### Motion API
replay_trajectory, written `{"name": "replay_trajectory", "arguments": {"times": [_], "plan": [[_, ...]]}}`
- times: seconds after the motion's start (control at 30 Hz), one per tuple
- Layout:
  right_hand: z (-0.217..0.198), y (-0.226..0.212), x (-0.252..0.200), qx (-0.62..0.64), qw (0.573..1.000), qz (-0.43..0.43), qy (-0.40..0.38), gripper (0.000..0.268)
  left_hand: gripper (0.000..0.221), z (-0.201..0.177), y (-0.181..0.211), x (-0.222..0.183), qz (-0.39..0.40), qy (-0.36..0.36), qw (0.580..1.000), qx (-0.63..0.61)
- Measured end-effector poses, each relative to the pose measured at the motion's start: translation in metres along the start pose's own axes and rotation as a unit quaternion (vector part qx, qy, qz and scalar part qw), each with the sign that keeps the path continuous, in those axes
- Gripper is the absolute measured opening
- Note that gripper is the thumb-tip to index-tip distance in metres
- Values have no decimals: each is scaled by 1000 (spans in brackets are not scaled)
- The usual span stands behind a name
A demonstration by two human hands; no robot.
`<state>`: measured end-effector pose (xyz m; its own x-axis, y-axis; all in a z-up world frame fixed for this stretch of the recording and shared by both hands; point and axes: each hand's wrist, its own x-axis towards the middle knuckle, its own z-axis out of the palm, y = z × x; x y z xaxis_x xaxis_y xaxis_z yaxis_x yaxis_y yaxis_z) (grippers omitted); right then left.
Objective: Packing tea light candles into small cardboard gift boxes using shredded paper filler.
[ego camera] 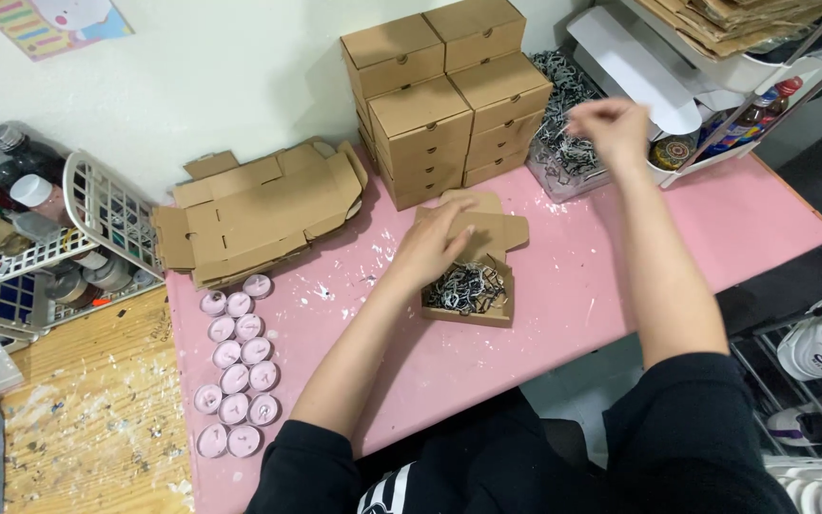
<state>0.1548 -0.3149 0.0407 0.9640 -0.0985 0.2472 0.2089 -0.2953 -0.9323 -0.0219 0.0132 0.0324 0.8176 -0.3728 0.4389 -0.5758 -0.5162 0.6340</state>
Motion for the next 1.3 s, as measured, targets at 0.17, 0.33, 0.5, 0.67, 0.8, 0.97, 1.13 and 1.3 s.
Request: {"name": "replay_trajectory", "arguments": {"times": [0.17, 0.33, 0.5, 0.67, 0.8, 0.97, 1.13, 1.3], "plan": [[-34, -13, 10, -333, 922, -194, 40, 19, 28, -13, -2, -6, -91, -135, 985, 56], [-27, -16, 18, -421, 894, -125, -88, 15, 22, -17, -5, -12, -124, -190, 972, 55], [-13, 99, 67, -484, 817, 0, -312, 26, 25, 8, -19, -23, -52, -254, 962, 83], [-8, 90, 65, -434, 863, -167, -196, 43, 27, 13, -15, -26, -81, -272, 955, 84], [6, -5, 23, -500, 850, -42, -163, 35, 28, 6, -9, -23, -102, -286, 947, 103], [3, 106, 76, -600, 743, 39, -293, 45, 29, 14, -23, -27, -87, -270, 952, 112], [7, 133, 87, -637, 710, 26, -299, 70, 32, 6, -18, -28, -111, -280, 947, 113], [6, 71, 48, -597, 775, 33, -205, 59, 32, 3, -26, -26, -88, -248, 961, 78]]}}
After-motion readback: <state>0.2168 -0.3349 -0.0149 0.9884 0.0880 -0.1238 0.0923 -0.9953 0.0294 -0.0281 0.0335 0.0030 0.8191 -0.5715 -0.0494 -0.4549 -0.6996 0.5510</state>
